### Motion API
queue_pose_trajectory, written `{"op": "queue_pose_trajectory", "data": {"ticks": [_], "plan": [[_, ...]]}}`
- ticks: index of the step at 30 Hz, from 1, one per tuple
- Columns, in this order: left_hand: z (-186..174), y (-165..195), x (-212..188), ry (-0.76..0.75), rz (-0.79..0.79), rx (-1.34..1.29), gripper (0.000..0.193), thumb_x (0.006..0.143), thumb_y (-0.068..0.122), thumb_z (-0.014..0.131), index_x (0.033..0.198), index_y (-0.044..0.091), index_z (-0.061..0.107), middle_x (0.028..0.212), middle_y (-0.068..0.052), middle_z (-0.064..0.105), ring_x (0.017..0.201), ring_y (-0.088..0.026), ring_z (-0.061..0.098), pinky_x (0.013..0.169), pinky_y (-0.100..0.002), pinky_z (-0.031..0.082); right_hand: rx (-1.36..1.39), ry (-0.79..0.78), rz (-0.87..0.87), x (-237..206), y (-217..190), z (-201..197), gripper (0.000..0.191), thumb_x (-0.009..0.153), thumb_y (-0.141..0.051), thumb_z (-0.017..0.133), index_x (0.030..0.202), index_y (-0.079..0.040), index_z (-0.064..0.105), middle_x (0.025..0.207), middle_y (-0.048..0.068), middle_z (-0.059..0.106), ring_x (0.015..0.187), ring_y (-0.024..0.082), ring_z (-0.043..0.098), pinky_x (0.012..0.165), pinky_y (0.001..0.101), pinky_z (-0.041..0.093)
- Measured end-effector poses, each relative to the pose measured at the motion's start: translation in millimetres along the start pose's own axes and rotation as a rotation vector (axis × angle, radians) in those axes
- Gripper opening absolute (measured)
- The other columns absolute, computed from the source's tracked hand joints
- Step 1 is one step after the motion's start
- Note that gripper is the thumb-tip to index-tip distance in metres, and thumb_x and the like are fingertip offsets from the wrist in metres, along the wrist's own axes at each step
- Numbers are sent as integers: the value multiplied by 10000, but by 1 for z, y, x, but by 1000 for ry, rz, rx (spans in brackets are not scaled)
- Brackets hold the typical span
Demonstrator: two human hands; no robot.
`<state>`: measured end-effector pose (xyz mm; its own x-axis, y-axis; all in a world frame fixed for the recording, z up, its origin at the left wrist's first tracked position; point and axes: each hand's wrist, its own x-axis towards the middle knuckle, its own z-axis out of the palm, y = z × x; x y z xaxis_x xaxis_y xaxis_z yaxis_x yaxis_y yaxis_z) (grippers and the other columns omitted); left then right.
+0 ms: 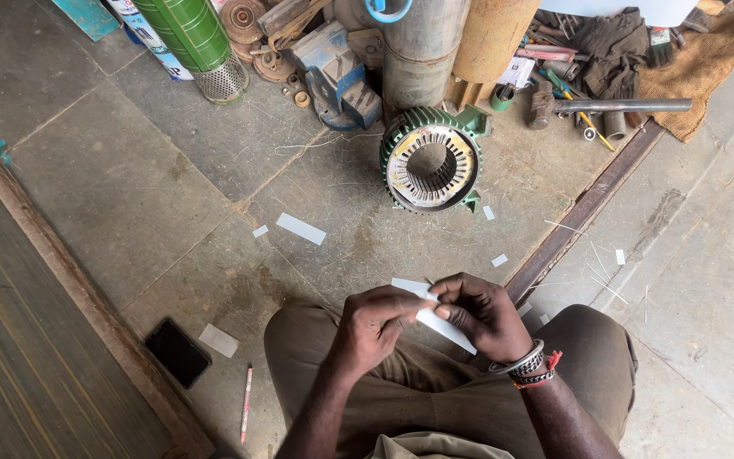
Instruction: The person cuts small rectangular pieces of white material using scissors and inserts them into the slots of a green electric motor stator. The person repeatedly cuts and places the pieces into the stator slots.
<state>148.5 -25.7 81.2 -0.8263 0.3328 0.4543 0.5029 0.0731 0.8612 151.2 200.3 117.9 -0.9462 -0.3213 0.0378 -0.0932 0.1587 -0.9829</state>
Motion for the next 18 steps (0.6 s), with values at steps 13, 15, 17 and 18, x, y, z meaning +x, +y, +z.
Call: {"op": "queue_pose_trajectory", "data": {"ticks": [13,15,17,18], "plan": [[-24,6,21,-349,-101,-10,279,857,-116,723,1014,107,783,1060,-56,772,922,-137,790,758,-223,689,-458,-99,-25,4,-72,-4,437,689,-255,922,1070,-85,789,994,79,800,901,233,795,775,352,619],[-23,3,20,-343,-58,27,281,836,-123,732,997,101,788,1029,-52,781,920,-146,783,753,-227,678,-455,-128,-19,7,-73,-3,438,705,-252,916,1085,-82,778,1010,82,794,905,229,794,767,345,623],[-22,1,19,-333,-28,49,278,816,-120,748,988,95,791,1013,-50,782,925,-154,777,765,-233,670,-474,-141,57,8,-72,-3,457,695,-256,918,1102,-100,781,1003,74,795,872,220,794,731,345,621],[-21,0,19,-326,-20,52,275,808,-113,758,987,92,791,1013,-51,779,931,-158,774,779,-237,667,-496,-139,130,8,-70,-3,477,677,-262,923,1112,-118,789,987,66,798,837,213,794,700,348,617]]}}
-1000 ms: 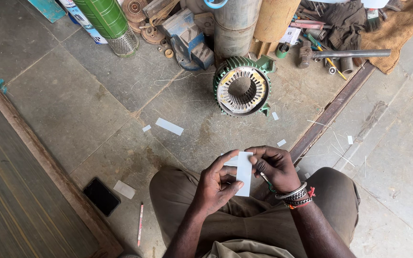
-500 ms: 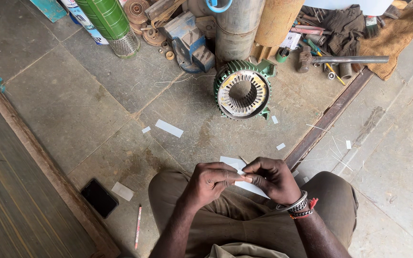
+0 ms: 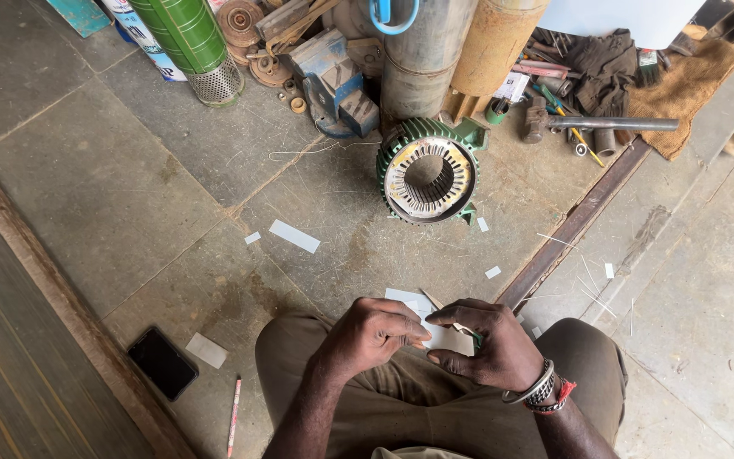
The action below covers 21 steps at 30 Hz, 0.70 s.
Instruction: The person cuts small rectangular pieces of white material using scissors and inserts them into the slots of a green electric motor stator. The person repeatedly cuts and places the pieces into the stator slots.
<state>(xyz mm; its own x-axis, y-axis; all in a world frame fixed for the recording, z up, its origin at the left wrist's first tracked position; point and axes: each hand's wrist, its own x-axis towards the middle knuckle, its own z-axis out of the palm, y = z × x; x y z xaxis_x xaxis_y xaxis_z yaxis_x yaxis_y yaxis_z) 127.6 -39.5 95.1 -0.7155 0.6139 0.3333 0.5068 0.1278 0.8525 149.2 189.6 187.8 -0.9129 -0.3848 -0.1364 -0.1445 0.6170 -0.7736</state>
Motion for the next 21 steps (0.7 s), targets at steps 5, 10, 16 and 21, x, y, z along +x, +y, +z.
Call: {"op": "queue_pose_trajectory", "data": {"ticks": [5,10,16,21], "plan": [[2,-7,1,64,-5,-82,317,835,-75,757,1109,85,763,1054,-72,777,959,-164,773,821,-275,679,-6,126,-95,2,11,7,430,689,-232,909,1075,-94,781,991,72,793,839,199,797,694,327,631],[27,-11,4,258,-116,-641,667,884,112,791,1462,13,473,1049,-129,745,931,-152,763,836,-300,672,-112,423,100,4,24,29,474,640,-292,945,1058,-131,789,931,53,814,727,172,787,628,303,616],[57,-12,6,549,-414,-602,502,875,113,786,1312,-9,570,971,-125,764,855,-147,773,699,-269,670,282,321,-66,-7,78,32,465,722,-199,890,1158,-105,757,998,72,776,823,183,761,650,276,648],[43,-22,9,641,-278,-617,240,920,8,768,1104,-9,615,871,-91,739,768,-115,713,641,-232,592,-274,159,367,-1,172,42,263,806,-290,795,1027,-147,787,937,68,810,851,260,806,771,373,627]]}}
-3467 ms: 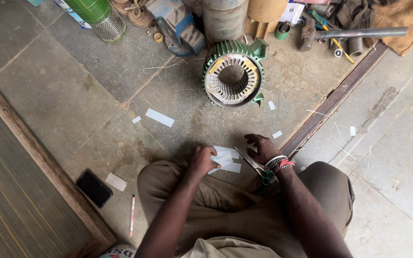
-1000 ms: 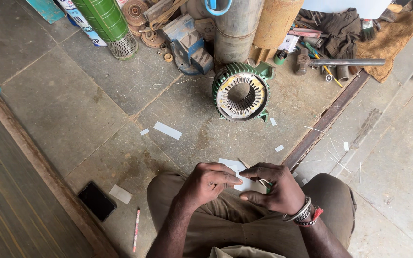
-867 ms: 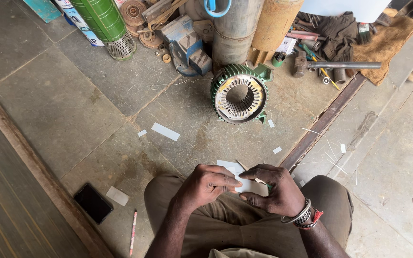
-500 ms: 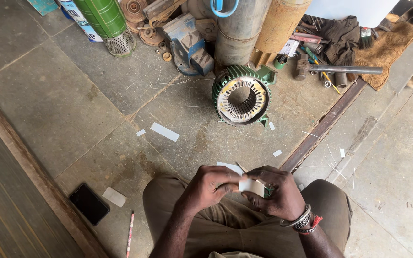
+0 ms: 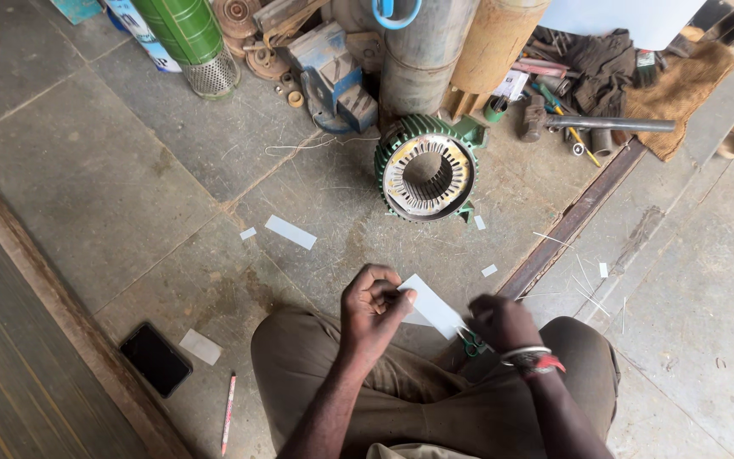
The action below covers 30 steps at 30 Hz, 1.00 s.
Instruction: The person cuts small rectangular pieces of white material using scissors and inserts them into the slots of a green electric motor stator. The person repeatedly cuts and places the pieces into the stator slots.
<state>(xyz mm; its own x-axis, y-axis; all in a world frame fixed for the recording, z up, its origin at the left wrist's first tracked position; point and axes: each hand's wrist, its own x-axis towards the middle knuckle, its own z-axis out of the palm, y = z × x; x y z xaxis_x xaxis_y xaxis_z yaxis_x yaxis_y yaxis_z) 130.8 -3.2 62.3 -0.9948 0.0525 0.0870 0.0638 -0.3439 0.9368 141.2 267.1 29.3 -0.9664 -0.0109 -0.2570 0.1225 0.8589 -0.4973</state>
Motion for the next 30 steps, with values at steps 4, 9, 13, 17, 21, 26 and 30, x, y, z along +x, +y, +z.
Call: {"op": "queue_pose_trajectory", "data": {"ticks": [4,9,13,17,21,26,30], "plan": [[-4,17,2,-69,109,236,159,979,-15,741,1134,-9,772,946,-86,754,800,-92,661,666,-220,556,-472,-236,204,4,38,49,167,954,-284,653,1007,-172,765,1103,114,760,1028,311,760,869,446,616],[9,49,5,-47,14,148,236,923,-21,703,1156,14,704,1099,-64,686,914,-81,687,742,-222,633,-473,-301,316,5,35,55,255,908,-281,711,1127,-149,702,1168,143,730,1136,348,703,917,472,592],[18,64,4,-43,-12,89,276,890,-36,705,1159,18,673,1142,-65,669,942,-76,685,753,-208,633,-484,-309,342,1,21,46,319,881,-309,752,1147,-141,698,1177,149,723,1149,345,698,931,463,591],[20,67,4,-26,9,199,254,929,-9,770,1179,-3,728,1110,-110,745,942,-96,732,744,-196,657,-493,-294,296,-1,21,53,313,886,-279,733,1155,-125,686,1162,163,724,1137,352,699,921,458,592],[21,77,3,-55,93,200,340,903,-1,772,1234,0,696,1174,-88,714,975,-90,714,736,-201,655,-495,-259,236,0,24,63,219,973,-172,584,1167,-114,668,1112,169,741,1077,351,724,872,464,608],[19,95,-2,-116,33,216,437,875,17,787,1291,36,655,1105,-86,728,919,-93,715,693,-200,630,-525,-283,245,2,12,57,196,965,-176,605,1049,-101,766,1036,174,770,1003,339,758,834,456,632],[16,102,-5,-97,63,214,384,888,19,819,1251,38,699,1117,-109,759,950,-111,750,756,-214,655,-498,-345,236,-6,7,36,281,844,-328,772,990,-89,797,1009,175,766,998,330,750,861,440,617]]}}
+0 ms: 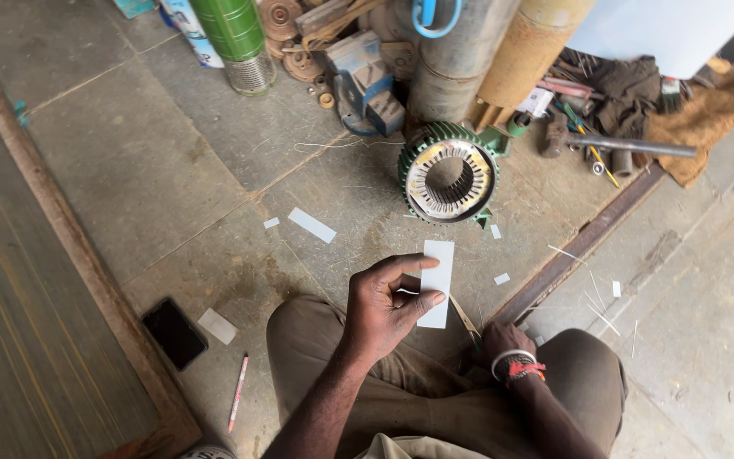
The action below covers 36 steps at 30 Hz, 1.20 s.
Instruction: The person cuts small rectangular pieces of white material using scissors and inserts them into the slots of a green electric motor stator. The person repeatedly cuts and places the pieces into the stator slots.
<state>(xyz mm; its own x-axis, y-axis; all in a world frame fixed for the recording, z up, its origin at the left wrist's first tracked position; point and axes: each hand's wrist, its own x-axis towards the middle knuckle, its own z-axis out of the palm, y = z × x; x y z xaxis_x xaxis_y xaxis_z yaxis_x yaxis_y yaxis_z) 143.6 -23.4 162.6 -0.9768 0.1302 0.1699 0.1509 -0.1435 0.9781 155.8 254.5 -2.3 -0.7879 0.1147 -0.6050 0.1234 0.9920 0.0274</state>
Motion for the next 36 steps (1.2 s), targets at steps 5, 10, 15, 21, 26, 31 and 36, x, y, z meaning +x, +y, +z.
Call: {"op": "queue_pose_trajectory", "data": {"ticks": [5,10,15,21,26,31,36], "plan": [[-5,13,-1,-16,48,37,435,873,3,808,1286,34,677,1251,-106,705,1052,-131,729,804,-239,691,250,31,-125,-1,33,0,293,775,-251,825,1039,-126,795,980,108,809,899,263,796,873,373,613],[-4,26,2,-69,37,47,544,850,-28,778,1369,45,633,1316,-106,642,1007,-143,709,792,-248,689,1423,-102,-483,-30,66,26,465,667,50,824,1103,11,668,851,153,787,796,243,793,702,398,655],[7,27,8,-66,-3,-16,520,872,-47,779,1368,33,644,1293,-110,668,1023,-137,718,824,-251,680,1487,95,-840,-104,42,30,474,710,28,914,1095,40,639,900,180,749,783,234,747,701,373,620],[17,33,10,-96,29,-46,577,871,-49,786,1412,35,603,1314,-123,645,1037,-144,725,848,-258,676,1572,27,-1191,-133,7,0,571,743,-45,964,1175,57,605,1060,224,739,830,283,782,662,385,660],[19,42,9,-130,54,-54,641,880,-67,783,1466,41,545,1405,-142,595,1119,-173,713,902,-271,675,1442,101,-1225,-137,1,-11,515,729,-66,963,1153,59,697,1039,206,779,800,265,800,696,373,657],[21,48,9,-141,36,-3,661,862,-56,790,1460,42,526,1434,-161,562,1136,-212,729,888,-279,691,1547,194,-1138,-146,-1,-3,584,724,-47,977,1177,49,620,1025,213,778,801,239,788,772,378,633],[21,48,10,-152,54,4,654,884,-43,780,1476,50,519,1424,-168,578,1120,-216,745,880,-280,701,1595,140,-1104,-147,0,3,603,758,36,959,1249,43,608,1020,234,780,817,263,787,798,446,634]]}}
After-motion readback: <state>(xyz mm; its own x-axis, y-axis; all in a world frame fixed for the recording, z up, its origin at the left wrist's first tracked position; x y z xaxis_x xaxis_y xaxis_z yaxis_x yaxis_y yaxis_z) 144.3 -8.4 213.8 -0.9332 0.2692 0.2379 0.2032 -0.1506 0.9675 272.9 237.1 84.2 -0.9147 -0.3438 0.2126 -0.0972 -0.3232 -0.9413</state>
